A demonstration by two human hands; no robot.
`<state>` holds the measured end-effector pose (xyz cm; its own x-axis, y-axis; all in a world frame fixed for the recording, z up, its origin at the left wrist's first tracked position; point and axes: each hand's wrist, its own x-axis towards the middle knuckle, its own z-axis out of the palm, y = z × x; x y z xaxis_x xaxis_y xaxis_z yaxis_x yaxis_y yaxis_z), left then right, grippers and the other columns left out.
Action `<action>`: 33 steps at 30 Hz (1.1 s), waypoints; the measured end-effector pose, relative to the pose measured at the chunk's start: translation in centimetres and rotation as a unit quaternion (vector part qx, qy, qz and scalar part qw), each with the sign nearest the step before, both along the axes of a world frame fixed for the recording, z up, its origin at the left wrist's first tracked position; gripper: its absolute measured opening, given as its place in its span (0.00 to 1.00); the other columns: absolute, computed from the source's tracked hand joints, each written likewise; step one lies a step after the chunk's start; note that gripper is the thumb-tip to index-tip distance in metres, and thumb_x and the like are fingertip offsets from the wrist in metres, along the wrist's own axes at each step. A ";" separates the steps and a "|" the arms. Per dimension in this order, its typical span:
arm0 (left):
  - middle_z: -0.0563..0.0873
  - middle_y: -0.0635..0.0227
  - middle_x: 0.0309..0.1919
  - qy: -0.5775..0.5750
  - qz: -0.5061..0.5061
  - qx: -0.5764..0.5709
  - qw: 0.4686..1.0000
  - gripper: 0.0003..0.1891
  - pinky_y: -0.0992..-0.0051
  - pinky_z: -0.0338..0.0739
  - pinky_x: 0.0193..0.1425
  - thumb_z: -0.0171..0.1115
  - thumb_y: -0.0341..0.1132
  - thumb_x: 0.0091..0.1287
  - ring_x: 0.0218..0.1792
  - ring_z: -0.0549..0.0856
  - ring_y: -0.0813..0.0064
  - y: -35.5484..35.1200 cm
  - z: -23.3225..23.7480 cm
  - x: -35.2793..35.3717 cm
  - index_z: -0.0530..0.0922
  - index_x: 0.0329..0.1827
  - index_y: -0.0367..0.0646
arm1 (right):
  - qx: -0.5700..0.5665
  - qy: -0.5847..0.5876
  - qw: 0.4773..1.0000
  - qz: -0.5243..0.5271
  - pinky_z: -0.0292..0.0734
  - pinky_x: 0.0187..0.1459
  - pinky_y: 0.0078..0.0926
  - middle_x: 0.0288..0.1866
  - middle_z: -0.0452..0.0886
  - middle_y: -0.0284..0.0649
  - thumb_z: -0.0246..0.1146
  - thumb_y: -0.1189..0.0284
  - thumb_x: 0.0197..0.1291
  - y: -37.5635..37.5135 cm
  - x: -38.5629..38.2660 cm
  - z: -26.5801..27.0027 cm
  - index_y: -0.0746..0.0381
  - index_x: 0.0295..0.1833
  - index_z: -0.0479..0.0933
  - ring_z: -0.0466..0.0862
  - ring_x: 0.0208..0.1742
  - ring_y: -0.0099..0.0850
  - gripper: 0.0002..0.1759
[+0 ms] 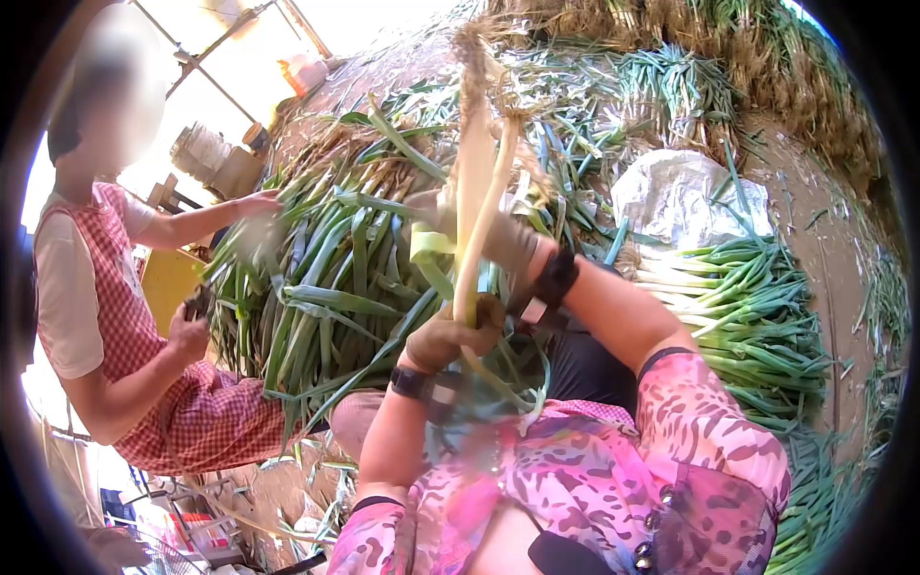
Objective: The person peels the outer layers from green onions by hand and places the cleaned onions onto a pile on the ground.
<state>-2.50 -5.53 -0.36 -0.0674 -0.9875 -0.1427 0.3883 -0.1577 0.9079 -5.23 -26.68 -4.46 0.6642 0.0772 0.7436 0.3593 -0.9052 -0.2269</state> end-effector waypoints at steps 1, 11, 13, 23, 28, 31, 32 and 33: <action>0.76 0.73 0.25 0.010 0.016 0.000 1.000 0.17 0.80 0.68 0.32 0.64 0.33 0.53 0.26 0.75 0.80 0.3 -0.6 0.1 0.78 0.46 0.35 | 0.176 0.020 0.981 0.080 0.80 0.47 0.27 0.46 0.82 0.40 0.63 0.75 0.65 -2.4 1.3 -0.9 0.64 0.56 0.76 0.82 0.44 0.33 0.14; 0.73 0.76 0.27 0.129 0.075 0.038 0.988 0.24 0.81 0.64 0.28 0.63 0.31 0.57 0.24 0.71 0.83 5.7 -6.6 2.5 0.74 0.58 0.34 | 0.047 0.102 0.799 -0.591 0.83 0.48 0.28 0.43 0.86 0.41 0.61 0.75 0.67 -20.0 -12.6 16.9 0.64 0.50 0.82 0.85 0.43 0.32 0.10; 0.72 0.76 0.26 0.181 0.097 0.024 0.978 0.24 0.81 0.63 0.28 0.63 0.31 0.58 0.24 0.71 0.82 6.2 -6.6 2.9 0.74 0.59 0.35 | 0.170 0.083 0.865 -0.465 0.84 0.46 0.26 0.41 0.85 0.40 0.58 0.72 0.69 -21.5 -13.1 15.8 0.65 0.51 0.81 0.85 0.40 0.30 0.11; 0.69 0.74 0.20 0.131 0.028 -0.031 0.990 0.28 0.76 0.61 0.28 0.68 0.40 0.53 0.21 0.67 0.77 2.4 -4.1 1.8 0.75 0.55 0.35 | 0.393 0.441 0.751 0.295 0.76 0.54 0.29 0.49 0.79 0.35 0.63 0.72 0.67 2.7 -5.4 2.8 0.61 0.57 0.79 0.79 0.55 0.31 0.14; 0.72 0.74 0.22 0.136 0.059 -0.006 0.989 0.23 0.77 0.62 0.28 0.68 0.37 0.54 0.22 0.70 0.78 4.4 -5.2 2.9 0.75 0.51 0.35 | 0.152 0.156 0.975 0.041 0.79 0.41 0.23 0.39 0.77 0.33 0.60 0.72 0.68 -4.3 -3.7 3.5 0.62 0.54 0.76 0.77 0.41 0.26 0.11; 0.72 0.75 0.22 0.141 0.088 0.013 0.986 0.22 0.77 0.63 0.28 0.68 0.37 0.54 0.22 0.70 0.78 5.8 -7.1 3.7 0.75 0.50 0.36 | 0.576 0.019 0.795 -0.190 0.82 0.34 0.17 0.38 0.78 0.34 0.55 0.69 0.75 -10.9 -6.1 11.0 0.64 0.64 0.73 0.75 0.31 0.21 0.17; 0.70 0.76 0.21 0.122 0.106 0.027 0.986 0.22 0.77 0.61 0.27 0.68 0.38 0.52 0.21 0.68 0.79 6.1 -7.2 3.3 0.75 0.49 0.37 | 0.655 -0.062 0.749 -0.080 0.81 0.34 0.17 0.38 0.78 0.34 0.53 0.69 0.75 -16.9 -7.2 9.6 0.64 0.63 0.73 0.75 0.31 0.21 0.16; 0.69 0.77 0.20 0.102 0.124 0.038 0.986 0.23 0.77 0.59 0.27 0.68 0.39 0.51 0.20 0.65 0.80 6.1 -7.2 3.3 0.76 0.48 0.37 | 0.655 -0.054 0.752 -0.038 0.81 0.34 0.16 0.38 0.77 0.33 0.53 0.68 0.76 -19.4 -7.5 9.3 0.64 0.62 0.73 0.74 0.31 0.20 0.16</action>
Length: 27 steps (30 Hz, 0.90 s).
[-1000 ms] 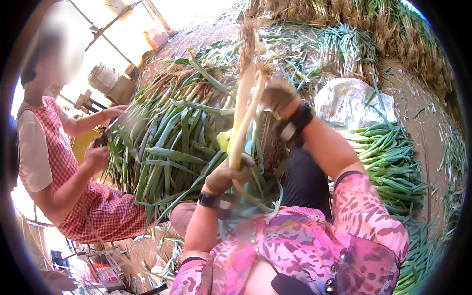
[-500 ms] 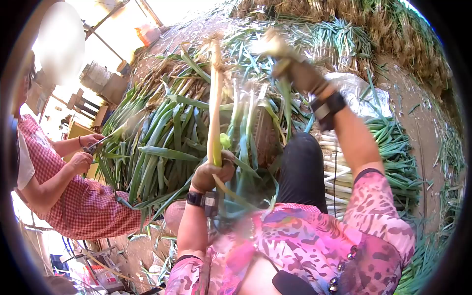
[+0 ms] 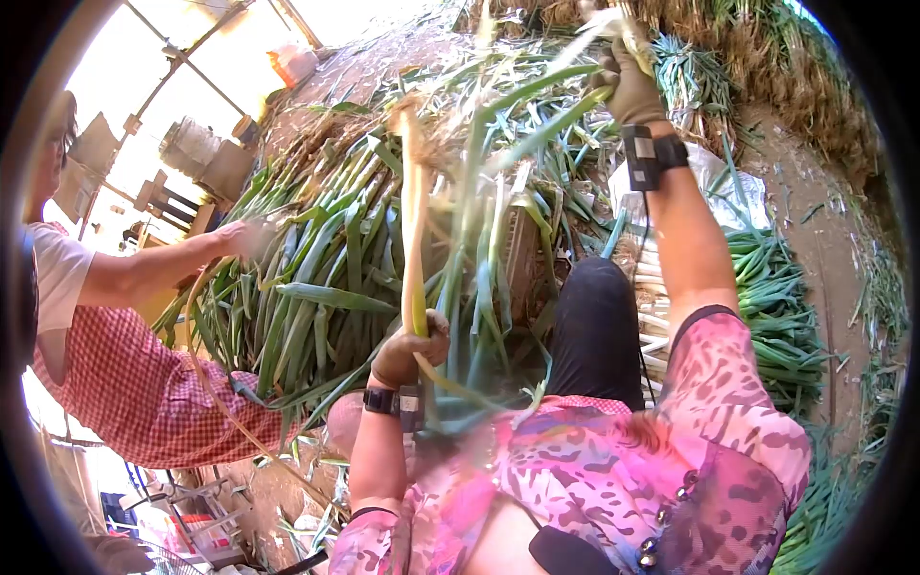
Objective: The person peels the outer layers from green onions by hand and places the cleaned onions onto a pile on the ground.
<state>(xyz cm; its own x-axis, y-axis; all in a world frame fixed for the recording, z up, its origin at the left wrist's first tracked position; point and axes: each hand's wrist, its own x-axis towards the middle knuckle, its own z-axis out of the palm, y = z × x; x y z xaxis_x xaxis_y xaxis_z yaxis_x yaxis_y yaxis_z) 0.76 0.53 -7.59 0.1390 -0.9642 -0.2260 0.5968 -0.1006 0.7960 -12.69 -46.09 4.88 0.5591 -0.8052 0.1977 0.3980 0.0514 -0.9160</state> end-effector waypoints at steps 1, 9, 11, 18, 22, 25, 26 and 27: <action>0.69 0.77 0.20 0.001 0.005 -0.001 1.000 0.22 0.77 0.59 0.27 0.67 0.37 0.51 0.20 0.66 0.80 -0.2 0.1 -0.1 0.75 0.48 0.37 | -0.003 -0.021 0.999 0.038 0.81 0.33 0.15 0.37 0.77 0.33 0.53 0.68 0.76 -2.5 -0.3 -0.3 0.64 0.62 0.74 0.74 0.31 0.19 0.16; 0.76 0.75 0.26 -0.049 -0.093 0.011 0.994 0.19 0.81 0.69 0.33 0.65 0.35 0.56 0.27 0.74 0.82 -3.4 0.0 -0.3 0.78 0.50 0.38 | -0.576 0.296 0.720 0.247 0.83 0.54 0.32 0.56 0.83 0.43 0.64 0.77 0.60 10.9 4.7 -2.1 0.60 0.54 0.82 0.85 0.43 0.34 0.16; 0.76 0.75 0.28 -0.060 -0.102 0.016 0.993 0.18 0.81 0.69 0.34 0.64 0.34 0.56 0.28 0.74 0.82 -3.4 0.1 -0.6 0.78 0.49 0.38 | -0.683 0.326 0.638 0.143 0.83 0.49 0.30 0.43 0.85 0.39 0.63 0.72 0.63 10.9 6.3 -2.8 0.59 0.45 0.84 0.86 0.38 0.33 0.07; 0.78 0.68 0.26 -0.076 0.094 0.054 0.991 0.11 0.76 0.71 0.33 0.64 0.35 0.57 0.26 0.76 0.75 0.5 -1.3 1.5 0.75 0.40 0.41 | -0.084 0.134 0.965 -0.210 0.83 0.42 0.23 0.40 0.84 0.42 0.42 0.56 0.81 -1.6 -0.1 1.1 0.61 0.42 0.75 0.85 0.39 0.29 0.24; 0.79 0.68 0.31 -0.164 0.241 -0.084 0.953 0.12 0.74 0.73 0.41 0.62 0.43 0.70 0.33 0.78 0.75 -1.3 3.3 7.7 0.76 0.40 0.44 | -0.156 0.285 0.944 -0.061 0.82 0.37 0.28 0.39 0.85 0.45 0.52 0.60 0.77 -0.2 -6.6 -6.4 0.61 0.45 0.77 0.87 0.39 0.30 0.16; 0.81 0.67 0.30 -0.421 0.379 -0.168 0.807 0.07 0.71 0.77 0.39 0.55 0.36 0.75 0.30 0.79 0.73 -3.1 9.1 12.6 0.75 0.40 0.42 | -0.466 0.659 0.582 0.094 0.80 0.39 0.43 0.36 0.86 0.52 0.61 0.63 0.62 0.2 -16.4 -22.5 0.61 0.45 0.83 0.86 0.37 0.47 0.14; 0.81 0.66 0.31 -0.501 0.372 -0.165 0.764 0.07 0.70 0.78 0.40 0.55 0.35 0.76 0.32 0.81 0.72 -3.0 10.1 16.1 0.75 0.42 0.41 | -0.455 0.713 0.501 0.184 0.80 0.42 0.47 0.40 0.87 0.53 0.61 0.61 0.58 0.2 -20.0 -29.1 0.59 0.43 0.85 0.86 0.39 0.53 0.15; 0.81 0.66 0.33 -0.574 0.368 -0.163 0.713 0.08 0.70 0.80 0.42 0.54 0.35 0.77 0.34 0.82 0.72 -2.8 11.2 19.7 0.75 0.44 0.40 | -0.468 0.683 0.490 0.271 0.80 0.42 0.47 0.38 0.87 0.52 0.61 0.62 0.56 3.8 -22.8 -29.8 0.58 0.40 0.85 0.87 0.38 0.53 0.14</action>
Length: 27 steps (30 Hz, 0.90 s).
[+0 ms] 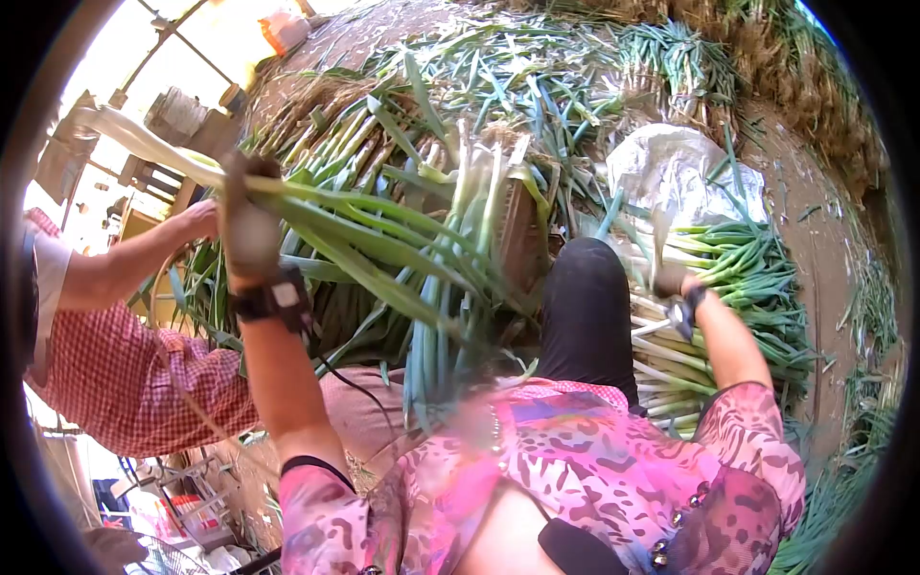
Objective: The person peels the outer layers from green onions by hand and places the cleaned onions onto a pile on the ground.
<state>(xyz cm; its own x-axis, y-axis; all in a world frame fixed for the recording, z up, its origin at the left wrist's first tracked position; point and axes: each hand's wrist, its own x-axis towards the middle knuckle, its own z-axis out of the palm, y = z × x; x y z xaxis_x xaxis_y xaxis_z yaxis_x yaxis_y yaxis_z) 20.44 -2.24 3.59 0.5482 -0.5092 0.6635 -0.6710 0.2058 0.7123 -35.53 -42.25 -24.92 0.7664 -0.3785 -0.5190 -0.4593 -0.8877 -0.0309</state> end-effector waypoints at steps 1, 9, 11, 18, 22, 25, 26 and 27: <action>0.81 0.66 0.34 0.000 0.025 0.002 1.000 0.09 0.71 0.79 0.45 0.55 0.37 0.77 0.36 0.82 0.72 0.1 1.5 0.9 0.76 0.45 0.40 | 0.017 0.076 0.995 0.069 0.80 0.42 0.45 0.37 0.87 0.51 0.63 0.58 0.55 2.2 -2.3 -1.4 0.58 0.38 0.86 0.87 0.38 0.49 0.16; 0.82 0.67 0.39 0.152 -0.004 -0.040 0.988 0.20 0.76 0.79 0.44 0.61 0.38 0.75 0.39 0.83 0.75 -1.9 10.6 -4.4 0.75 0.66 0.39 | -0.087 -0.298 0.945 -0.098 0.79 0.36 0.41 0.35 0.87 0.48 0.58 0.48 0.68 -8.5 15.0 10.4 0.65 0.47 0.80 0.86 0.35 0.44 0.28; 0.82 0.67 0.40 0.200 -0.002 -0.009 0.980 0.20 0.77 0.79 0.42 0.64 0.37 0.73 0.39 0.84 0.77 -2.4 10.6 -6.7 0.77 0.64 0.40 | -0.035 -0.496 0.857 -0.138 0.79 0.38 0.40 0.36 0.87 0.48 0.59 0.50 0.67 -7.0 20.8 20.8 0.65 0.48 0.80 0.86 0.36 0.43 0.26; 0.86 0.70 0.29 0.181 -0.070 0.119 0.974 0.13 0.82 0.81 0.33 0.76 0.38 0.62 0.27 0.84 0.81 -7.2 6.2 -12.7 0.82 0.41 0.42 | 0.016 -0.466 0.859 0.213 0.79 0.44 0.38 0.41 0.87 0.46 0.62 0.59 0.65 5.3 26.6 31.9 0.63 0.52 0.80 0.86 0.42 0.43 0.19; 0.86 0.66 0.26 -0.021 -0.138 0.297 0.945 0.15 0.77 0.81 0.30 0.75 0.43 0.62 0.24 0.84 0.77 -12.1 3.1 -18.2 0.81 0.40 0.42 | -0.099 -0.401 0.857 0.307 0.80 0.47 0.36 0.43 0.87 0.45 0.64 0.64 0.63 5.7 24.3 31.4 0.61 0.54 0.80 0.86 0.45 0.42 0.17; 0.86 0.60 0.31 -0.112 -0.136 0.350 0.920 0.19 0.72 0.80 0.40 0.74 0.41 0.62 0.32 0.85 0.72 -13.9 1.0 -22.1 0.82 0.51 0.39 | -0.196 -0.400 0.850 0.281 0.80 0.49 0.35 0.45 0.87 0.44 0.65 0.67 0.62 1.7 17.6 32.6 0.60 0.56 0.80 0.86 0.47 0.42 0.17; 0.87 0.59 0.37 -0.122 -0.156 0.291 0.936 0.20 0.72 0.80 0.45 0.74 0.39 0.62 0.38 0.86 0.71 -13.9 0.5 -22.3 0.81 0.54 0.39 | -0.227 -0.407 0.846 0.258 0.80 0.50 0.34 0.46 0.87 0.44 0.66 0.69 0.62 -0.1 14.6 33.2 0.60 0.56 0.80 0.86 0.48 0.42 0.17; 0.87 0.58 0.44 -0.130 -0.175 0.231 0.948 0.22 0.72 0.80 0.50 0.74 0.37 0.62 0.43 0.87 0.71 -13.8 0.1 -22.6 0.81 0.57 0.39 | -0.257 -0.419 0.841 0.225 0.80 0.51 0.34 0.46 0.87 0.44 0.66 0.70 0.62 -1.8 11.2 33.6 0.60 0.57 0.80 0.86 0.49 0.42 0.18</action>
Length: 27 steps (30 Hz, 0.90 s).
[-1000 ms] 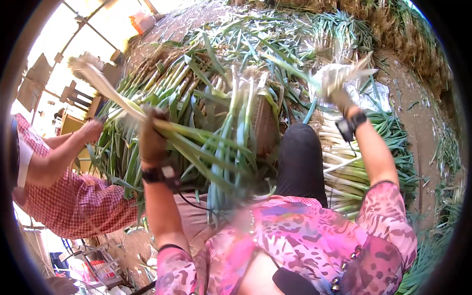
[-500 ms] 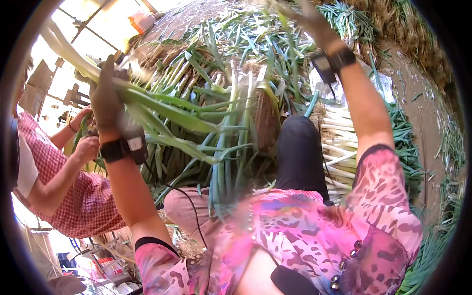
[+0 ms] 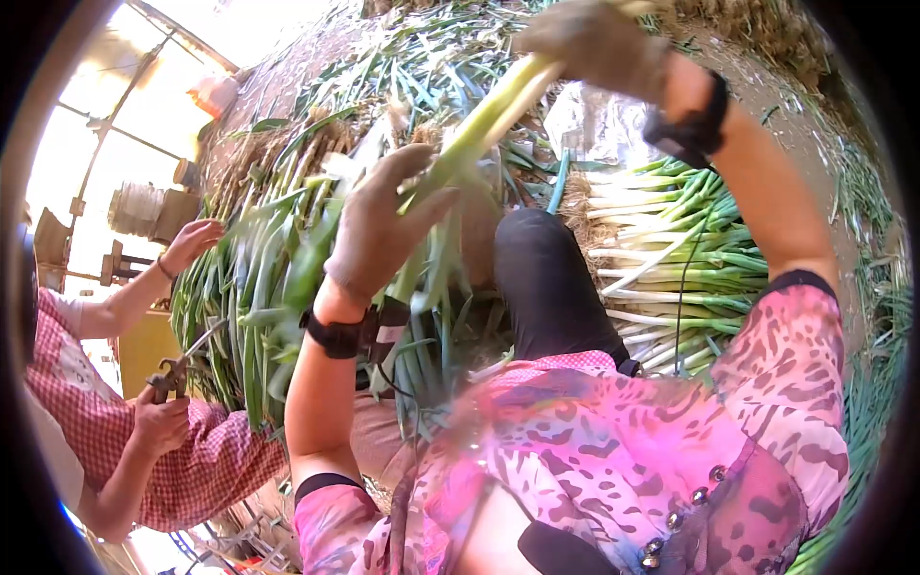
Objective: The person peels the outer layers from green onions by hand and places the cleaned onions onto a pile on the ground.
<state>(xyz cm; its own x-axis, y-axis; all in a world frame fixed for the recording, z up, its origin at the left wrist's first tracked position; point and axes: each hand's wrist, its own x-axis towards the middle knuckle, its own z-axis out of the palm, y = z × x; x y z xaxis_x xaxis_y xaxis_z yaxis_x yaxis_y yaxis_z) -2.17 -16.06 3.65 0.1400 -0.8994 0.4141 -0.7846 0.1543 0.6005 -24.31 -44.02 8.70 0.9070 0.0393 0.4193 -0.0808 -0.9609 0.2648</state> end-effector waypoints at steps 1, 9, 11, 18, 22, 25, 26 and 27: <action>0.86 0.58 0.48 0.011 0.002 -0.022 1.000 0.22 0.72 0.79 0.54 0.73 0.35 0.63 0.47 0.86 0.70 0.4 -0.2 0.6 0.80 0.59 0.39 | -0.005 -0.031 0.999 -0.043 0.80 0.52 0.34 0.47 0.87 0.44 0.66 0.71 0.61 -1.6 -3.7 0.3 0.60 0.57 0.80 0.86 0.50 0.42 0.18; 0.84 0.63 0.53 0.274 0.201 0.018 0.940 0.21 0.75 0.76 0.59 0.66 0.34 0.71 0.52 0.82 0.75 7.6 -9.8 11.9 0.76 0.62 0.31 | 0.154 -0.215 0.740 -0.618 0.80 0.41 0.46 0.42 0.86 0.53 0.66 0.60 0.63 -7.5 -34.7 -13.1 0.61 0.55 0.80 0.86 0.41 0.51 0.20; 0.84 0.64 0.51 0.303 0.222 0.081 0.923 0.19 0.75 0.76 0.59 0.66 0.34 0.71 0.51 0.82 0.77 9.2 -12.6 12.3 0.77 0.60 0.32 | 0.230 -0.202 0.657 -0.689 0.80 0.41 0.47 0.37 0.86 0.54 0.67 0.60 0.60 -7.1 -38.5 -21.5 0.63 0.52 0.80 0.86 0.39 0.53 0.20; 0.86 0.69 0.46 0.390 0.195 0.235 0.868 0.15 0.78 0.75 0.53 0.66 0.35 0.72 0.46 0.81 0.80 10.8 -18.7 7.6 0.80 0.56 0.35 | 0.420 0.214 0.631 -0.616 0.81 0.50 0.40 0.46 0.88 0.50 0.61 0.63 0.62 -4.3 -38.8 -49.1 0.64 0.46 0.86 0.88 0.48 0.45 0.16; 0.85 0.70 0.46 0.398 0.195 0.276 0.853 0.16 0.79 0.75 0.52 0.66 0.36 0.71 0.45 0.81 0.80 10.5 -18.9 5.9 0.80 0.57 0.34 | 0.409 0.193 0.610 -0.651 0.82 0.51 0.41 0.49 0.87 0.51 0.60 0.66 0.66 -1.9 -29.4 -43.3 0.61 0.48 0.86 0.88 0.51 0.46 0.14; 0.85 0.73 0.41 0.383 0.205 0.279 0.856 0.17 0.81 0.73 0.43 0.66 0.39 0.71 0.39 0.79 0.84 9.4 -19.1 5.7 0.81 0.55 0.34 | 0.390 0.151 0.658 -0.627 0.81 0.49 0.39 0.46 0.87 0.51 0.63 0.63 0.62 -3.8 -24.0 -43.3 0.61 0.47 0.85 0.87 0.47 0.44 0.15; 0.85 0.73 0.41 0.379 0.208 0.277 0.858 0.17 0.81 0.73 0.44 0.66 0.39 0.71 0.39 0.79 0.84 8.9 -19.5 5.9 0.81 0.55 0.34 | 0.419 0.095 0.661 -0.615 0.81 0.46 0.38 0.42 0.87 0.50 0.58 0.63 0.67 -5.0 -22.9 -44.5 0.64 0.47 0.83 0.87 0.43 0.40 0.17; 0.85 0.72 0.42 0.374 0.210 0.275 0.860 0.17 0.80 0.74 0.44 0.66 0.38 0.71 0.40 0.80 0.83 8.7 -20.2 6.2 0.81 0.55 0.34 | 0.445 0.041 0.664 -0.599 0.80 0.43 0.37 0.39 0.87 0.50 0.53 0.62 0.72 -6.2 -22.0 -45.7 0.67 0.48 0.82 0.86 0.39 0.37 0.19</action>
<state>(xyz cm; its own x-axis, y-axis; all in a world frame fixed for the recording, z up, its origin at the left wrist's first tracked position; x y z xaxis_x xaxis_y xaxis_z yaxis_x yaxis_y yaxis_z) 4.02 -7.41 -16.51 0.5436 -0.7350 -0.4053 -0.0629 -0.5172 0.8535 -46.27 -50.26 -37.04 0.0843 -0.9619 -0.2600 -0.9491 0.0019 -0.3149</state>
